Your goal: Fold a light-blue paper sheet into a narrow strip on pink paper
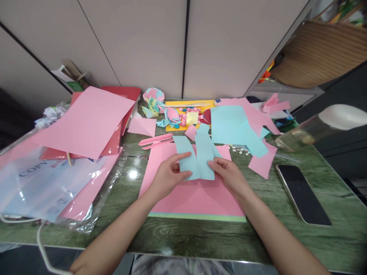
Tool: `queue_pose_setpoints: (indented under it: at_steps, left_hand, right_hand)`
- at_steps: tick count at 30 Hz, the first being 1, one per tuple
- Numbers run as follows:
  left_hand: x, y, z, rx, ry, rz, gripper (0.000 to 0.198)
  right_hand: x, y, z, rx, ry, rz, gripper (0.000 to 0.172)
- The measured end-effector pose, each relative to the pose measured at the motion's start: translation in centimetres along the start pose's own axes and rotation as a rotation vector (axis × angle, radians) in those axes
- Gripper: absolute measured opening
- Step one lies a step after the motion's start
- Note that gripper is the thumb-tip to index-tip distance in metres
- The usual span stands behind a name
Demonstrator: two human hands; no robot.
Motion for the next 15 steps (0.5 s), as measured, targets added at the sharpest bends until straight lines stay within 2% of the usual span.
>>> queue_pose_setpoints:
  at_steps: [15]
  left_hand:
    - [0.1,0.1,-0.07,0.014,0.012,-0.022,0.058]
  right_hand:
    - [0.02,0.22,-0.29,0.004,0.037,-0.004,0.032]
Point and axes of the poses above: each hand's wrist, its own y-axis towards the middle knuckle, its own x-axis out of the back of the hand, z = x × y, the point moved 8 cm from there along y, towards the middle knuckle, and after that the axes turned 12 degrees about -x, right-handed, at the moved point
